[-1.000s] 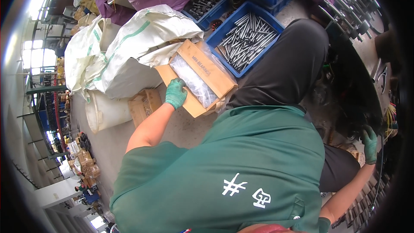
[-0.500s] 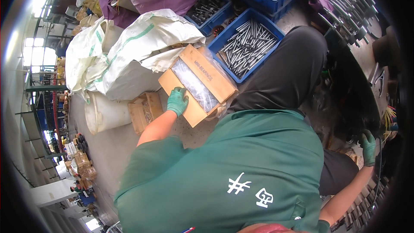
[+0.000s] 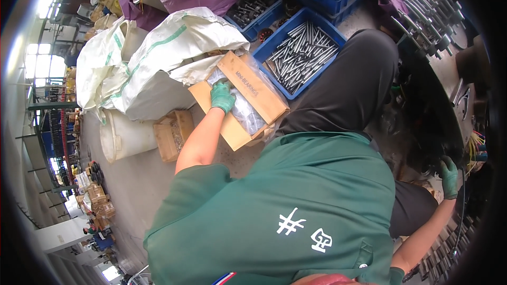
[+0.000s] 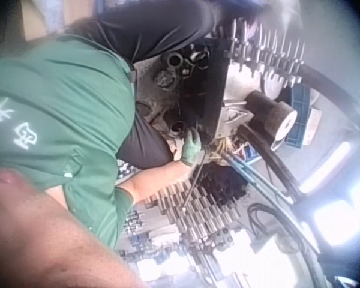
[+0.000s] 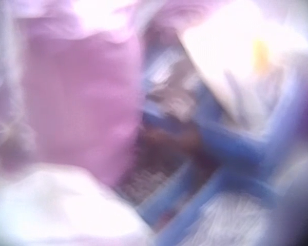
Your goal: The person places metal rods into a vertical press machine, inserts a round component, and uses a metal rod and a lever to press the parts together before removing the assembled unit.
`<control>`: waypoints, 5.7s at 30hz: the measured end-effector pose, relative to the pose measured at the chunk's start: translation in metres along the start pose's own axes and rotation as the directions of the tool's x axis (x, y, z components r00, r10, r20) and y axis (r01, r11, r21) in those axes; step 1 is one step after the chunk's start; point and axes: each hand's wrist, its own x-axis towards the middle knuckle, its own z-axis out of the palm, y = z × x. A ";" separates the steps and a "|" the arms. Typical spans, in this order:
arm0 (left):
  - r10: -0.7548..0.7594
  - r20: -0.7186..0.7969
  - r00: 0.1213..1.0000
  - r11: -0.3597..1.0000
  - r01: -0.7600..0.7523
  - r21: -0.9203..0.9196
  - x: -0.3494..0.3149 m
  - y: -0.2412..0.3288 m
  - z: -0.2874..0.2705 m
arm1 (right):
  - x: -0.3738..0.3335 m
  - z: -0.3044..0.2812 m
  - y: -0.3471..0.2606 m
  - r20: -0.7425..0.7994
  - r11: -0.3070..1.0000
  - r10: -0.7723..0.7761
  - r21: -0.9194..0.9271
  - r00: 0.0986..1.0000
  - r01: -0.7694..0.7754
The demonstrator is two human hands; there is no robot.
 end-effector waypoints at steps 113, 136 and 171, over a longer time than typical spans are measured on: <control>-0.069 0.334 0.940 0.926 -0.064 0.372 0.068 0.087 0.026 | -0.030 0.025 -0.112 0.141 0.892 0.003 -0.448 0.990 0.061; 0.027 0.354 0.935 0.935 -0.149 0.322 0.142 0.131 -0.005 | -0.020 0.031 -0.117 0.116 0.868 0.069 -0.497 0.991 -0.003; 0.326 -0.038 0.944 0.857 -0.313 -0.411 0.102 0.055 -0.199 | -0.028 0.020 -0.133 0.072 0.869 -0.313 -0.381 0.947 0.316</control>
